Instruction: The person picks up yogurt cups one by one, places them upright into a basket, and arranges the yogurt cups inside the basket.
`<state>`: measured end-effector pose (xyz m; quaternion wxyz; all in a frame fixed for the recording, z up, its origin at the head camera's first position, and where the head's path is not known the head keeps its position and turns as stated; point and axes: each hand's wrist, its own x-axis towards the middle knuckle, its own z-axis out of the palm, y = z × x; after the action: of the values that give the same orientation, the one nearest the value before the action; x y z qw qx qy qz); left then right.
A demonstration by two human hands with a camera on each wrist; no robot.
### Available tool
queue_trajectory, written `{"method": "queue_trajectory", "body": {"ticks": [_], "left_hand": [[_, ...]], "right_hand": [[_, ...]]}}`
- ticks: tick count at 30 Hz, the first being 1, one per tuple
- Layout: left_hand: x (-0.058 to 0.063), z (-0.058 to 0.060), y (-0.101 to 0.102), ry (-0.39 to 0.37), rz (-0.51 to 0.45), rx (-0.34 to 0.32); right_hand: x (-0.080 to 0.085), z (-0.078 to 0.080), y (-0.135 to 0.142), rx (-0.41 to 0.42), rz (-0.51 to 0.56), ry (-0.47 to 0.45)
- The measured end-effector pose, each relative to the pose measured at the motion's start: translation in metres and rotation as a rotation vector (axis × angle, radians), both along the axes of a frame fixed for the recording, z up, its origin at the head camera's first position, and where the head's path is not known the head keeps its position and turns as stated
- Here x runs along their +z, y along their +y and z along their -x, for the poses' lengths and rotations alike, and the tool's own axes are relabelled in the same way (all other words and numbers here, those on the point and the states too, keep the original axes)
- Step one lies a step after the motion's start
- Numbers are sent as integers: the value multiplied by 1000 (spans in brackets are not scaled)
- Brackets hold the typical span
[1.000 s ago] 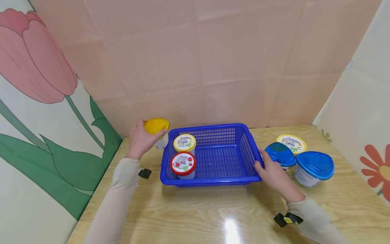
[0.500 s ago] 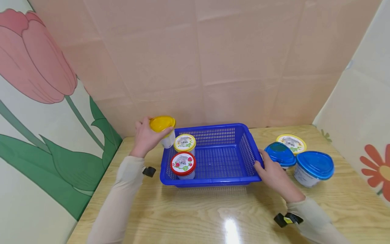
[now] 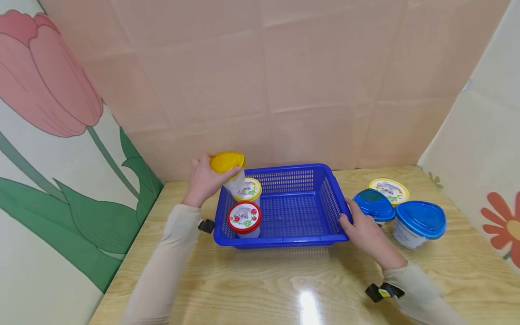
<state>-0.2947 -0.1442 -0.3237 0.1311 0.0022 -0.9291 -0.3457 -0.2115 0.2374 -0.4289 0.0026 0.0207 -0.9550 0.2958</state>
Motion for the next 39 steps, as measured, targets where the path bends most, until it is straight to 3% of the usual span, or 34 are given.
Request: {"method": "queue_trajectory", "body": {"ticks": [20, 28, 39], "left_hand": [[0, 10, 34, 45, 15, -84], [-5, 13, 46, 16, 26, -83], [-17, 18, 66, -50, 7, -129]], "right_hand": [[-2, 1, 1, -3, 0, -10], [-1, 0, 0, -1, -4, -14], [0, 0, 0, 4, 3, -41]]}}
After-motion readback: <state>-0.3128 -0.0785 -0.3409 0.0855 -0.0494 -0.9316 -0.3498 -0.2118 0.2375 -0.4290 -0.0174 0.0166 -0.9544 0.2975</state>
